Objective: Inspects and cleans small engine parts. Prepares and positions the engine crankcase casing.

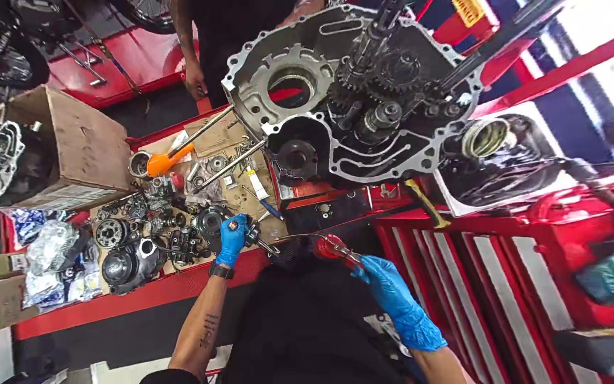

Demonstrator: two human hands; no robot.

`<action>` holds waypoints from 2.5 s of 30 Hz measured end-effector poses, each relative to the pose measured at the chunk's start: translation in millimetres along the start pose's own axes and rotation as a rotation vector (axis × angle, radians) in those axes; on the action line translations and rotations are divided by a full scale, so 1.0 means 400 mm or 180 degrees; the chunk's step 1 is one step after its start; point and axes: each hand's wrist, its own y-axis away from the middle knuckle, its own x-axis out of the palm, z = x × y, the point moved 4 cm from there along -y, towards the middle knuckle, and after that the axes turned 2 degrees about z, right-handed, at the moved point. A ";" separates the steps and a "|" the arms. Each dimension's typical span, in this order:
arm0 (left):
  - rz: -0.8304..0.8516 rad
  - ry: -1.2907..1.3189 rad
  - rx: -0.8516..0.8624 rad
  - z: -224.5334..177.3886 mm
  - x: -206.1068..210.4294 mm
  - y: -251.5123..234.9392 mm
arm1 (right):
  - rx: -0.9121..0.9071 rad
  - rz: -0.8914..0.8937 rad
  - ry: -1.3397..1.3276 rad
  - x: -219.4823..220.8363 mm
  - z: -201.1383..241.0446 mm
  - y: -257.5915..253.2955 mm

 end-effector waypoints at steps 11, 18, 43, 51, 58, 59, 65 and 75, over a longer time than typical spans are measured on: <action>-0.0374 0.0600 0.1111 -0.486 -0.167 0.128 | -0.0982 0.1007 0.0381 0.251 0.282 0.029; -0.0437 0.0587 0.1361 -0.675 -0.209 0.138 | -0.1179 0.1405 0.0332 0.378 0.364 0.033; -0.0477 0.0521 0.1376 -0.736 -0.241 0.149 | -0.1490 0.1432 0.0705 0.414 0.453 0.079; -0.0539 0.0520 0.1311 -0.718 -0.260 0.156 | -0.1448 0.1547 0.0634 0.458 0.443 0.079; -0.0575 0.0528 0.1338 -0.722 -0.276 0.167 | -0.1444 0.1404 0.0712 0.419 0.446 0.056; -0.0573 0.0516 0.1321 -0.722 -0.277 0.166 | -0.1439 0.1426 0.0711 0.426 0.445 0.057; -0.0581 0.0467 0.1384 -0.718 -0.276 0.152 | -0.1557 0.1746 0.0780 0.490 0.433 0.062; -0.0648 0.0525 0.1403 -0.719 -0.281 0.131 | -0.1392 0.1400 0.0768 0.429 0.435 0.037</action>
